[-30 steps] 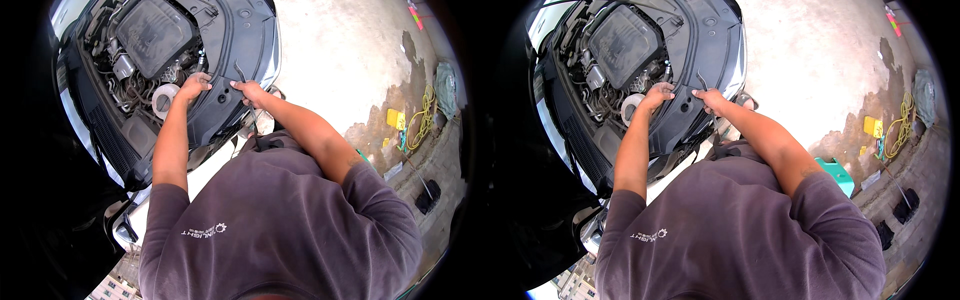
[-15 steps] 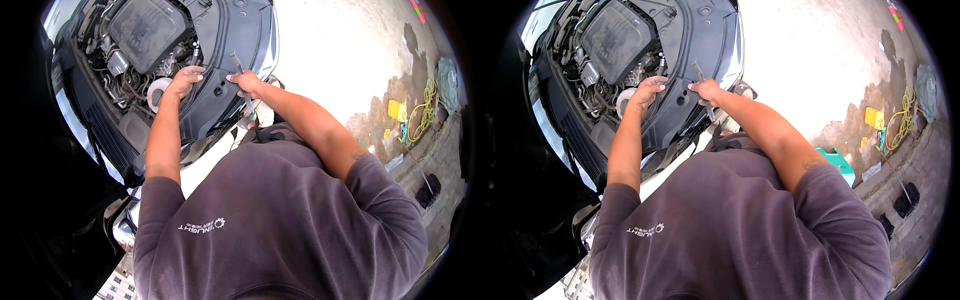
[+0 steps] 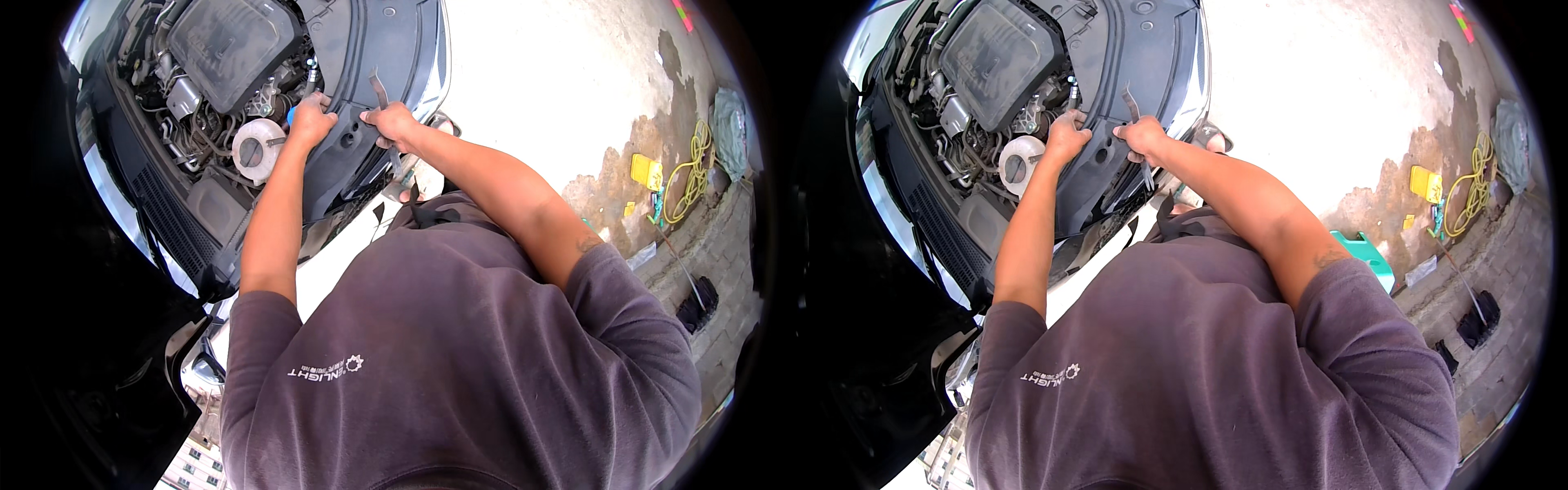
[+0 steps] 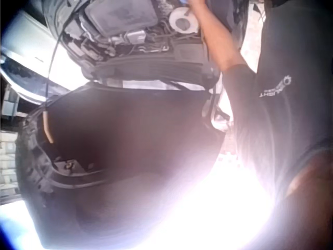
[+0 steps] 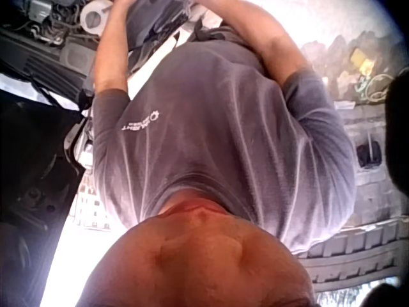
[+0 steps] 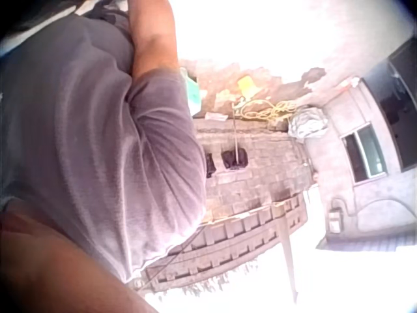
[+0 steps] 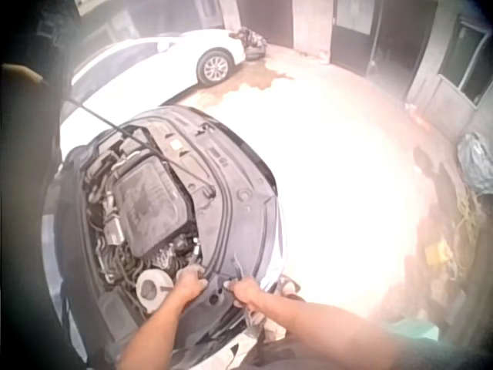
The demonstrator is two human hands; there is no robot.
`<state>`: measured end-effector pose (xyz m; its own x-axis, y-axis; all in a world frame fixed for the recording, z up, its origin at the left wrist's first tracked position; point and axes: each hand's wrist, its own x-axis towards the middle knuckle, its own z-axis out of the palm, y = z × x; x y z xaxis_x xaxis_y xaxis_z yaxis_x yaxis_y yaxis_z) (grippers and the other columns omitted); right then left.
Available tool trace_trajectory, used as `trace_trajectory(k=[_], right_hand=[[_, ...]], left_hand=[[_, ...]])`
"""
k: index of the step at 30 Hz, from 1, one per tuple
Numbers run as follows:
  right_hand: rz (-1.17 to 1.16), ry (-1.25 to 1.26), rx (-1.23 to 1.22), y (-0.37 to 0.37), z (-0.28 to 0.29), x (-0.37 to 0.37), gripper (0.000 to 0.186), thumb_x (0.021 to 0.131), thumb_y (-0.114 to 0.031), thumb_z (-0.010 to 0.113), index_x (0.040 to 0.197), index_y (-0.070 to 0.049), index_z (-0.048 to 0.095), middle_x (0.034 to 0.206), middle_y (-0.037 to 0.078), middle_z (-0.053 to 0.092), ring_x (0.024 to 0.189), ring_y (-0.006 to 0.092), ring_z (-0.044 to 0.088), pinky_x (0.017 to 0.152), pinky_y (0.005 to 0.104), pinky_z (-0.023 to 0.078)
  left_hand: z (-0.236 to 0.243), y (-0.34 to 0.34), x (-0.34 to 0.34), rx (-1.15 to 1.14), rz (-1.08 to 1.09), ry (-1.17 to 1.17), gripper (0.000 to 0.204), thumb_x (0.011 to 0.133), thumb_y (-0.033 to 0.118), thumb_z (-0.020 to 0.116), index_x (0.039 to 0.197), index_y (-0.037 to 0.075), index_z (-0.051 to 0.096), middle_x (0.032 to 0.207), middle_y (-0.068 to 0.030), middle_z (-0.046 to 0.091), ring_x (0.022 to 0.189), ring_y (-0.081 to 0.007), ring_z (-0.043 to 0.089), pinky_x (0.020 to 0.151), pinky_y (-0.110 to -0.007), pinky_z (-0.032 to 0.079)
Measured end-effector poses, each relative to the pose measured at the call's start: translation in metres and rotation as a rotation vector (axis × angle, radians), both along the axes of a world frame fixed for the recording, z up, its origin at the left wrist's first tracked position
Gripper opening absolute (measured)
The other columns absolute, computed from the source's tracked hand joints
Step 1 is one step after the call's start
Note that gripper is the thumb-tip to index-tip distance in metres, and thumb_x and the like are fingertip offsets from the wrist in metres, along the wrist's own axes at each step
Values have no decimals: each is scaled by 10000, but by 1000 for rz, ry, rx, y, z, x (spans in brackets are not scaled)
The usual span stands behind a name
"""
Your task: The person opens the hood of a black car and uses a pry tool to remove a plastic trim piece from the front edge of the engine bay. They then remove a second plastic trim piece from the opposite side of the engine bay and place both removed parts on the ground.
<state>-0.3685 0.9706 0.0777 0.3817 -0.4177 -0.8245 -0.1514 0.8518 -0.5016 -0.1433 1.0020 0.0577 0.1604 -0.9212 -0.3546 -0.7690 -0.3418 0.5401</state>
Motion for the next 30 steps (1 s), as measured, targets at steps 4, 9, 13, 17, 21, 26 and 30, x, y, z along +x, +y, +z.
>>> trace_trajectory(k=[4, 9, 13, 17, 21, 26, 30], right_hand=[[-37, 38, 3, 5, 5, 1, 233, 927, -204, 725, 852, -15, 611, 802, 42, 569, 630, 160, 544, 455, 300, 470], [-32, 47, 16, 5, 17, -1, 226, 924, -189, 727, 840, -17, 607, 806, 43, 563, 626, 164, 535, 463, 301, 478], [-86, 78, -22, 7, 13, 0, 226, 924, -180, 727, 837, -20, 594, 797, 47, 549, 621, 169, 523, 454, 316, 465], [-137, 122, -9, 18, 16, -8, 236, 921, -173, 730, 819, -28, 574, 760, 43, 527, 615, 171, 520, 453, 331, 455], [-63, 63, -114, 25, 27, -20, 270, 916, -204, 730, 796, -29, 563, 728, 24, 509, 599, 168, 523, 509, 339, 491], [-102, 37, -134, 26, 25, -19, 232, 923, -219, 724, 822, -42, 614, 722, 0, 497, 578, 139, 466, 512, 318, 470], [-78, 42, -87, 17, 23, -11, 232, 913, -193, 733, 822, -13, 618, 737, 21, 511, 590, 155, 510, 480, 316, 469]], left_hand=[[-5, -3, 8, 137, 179, 334, 489, 741, 135, 806, 1151, -81, 651, 995, -188, 711, 928, -261, 691, 842, -356, 541], [-16, -4, 14, 157, 224, 411, 554, 750, 168, 856, 1183, -100, 637, 1027, -191, 708, 911, -240, 686, 843, -339, 539], [-4, -12, -1, 89, 59, 2, 490, 775, 196, 776, 1193, -30, 656, 1080, -233, 707, 977, -344, 699, 888, -409, 539], [22, -18, 0, 45, 101, -237, 357, 761, 212, 726, 1039, -5, 673, 993, -216, 718, 960, -370, 695, 867, -428, 531], [29, -12, 21, 214, 154, 20, 419, 749, 161, 735, 1105, -29, 619, 916, -167, 714, 871, -285, 711, 809, -390, 537], [52, 9, 9, 135, 22, -231, 437, 766, 123, 696, 1170, -11, 597, 1083, -272, 686, 1058, -424, 658, 923, -449, 504], [36, 56, 30, 131, 65, 149, 429, 785, 86, 648, 1193, -32, 587, 1046, -202, 693, 942, -325, 666, 843, -381, 506]])
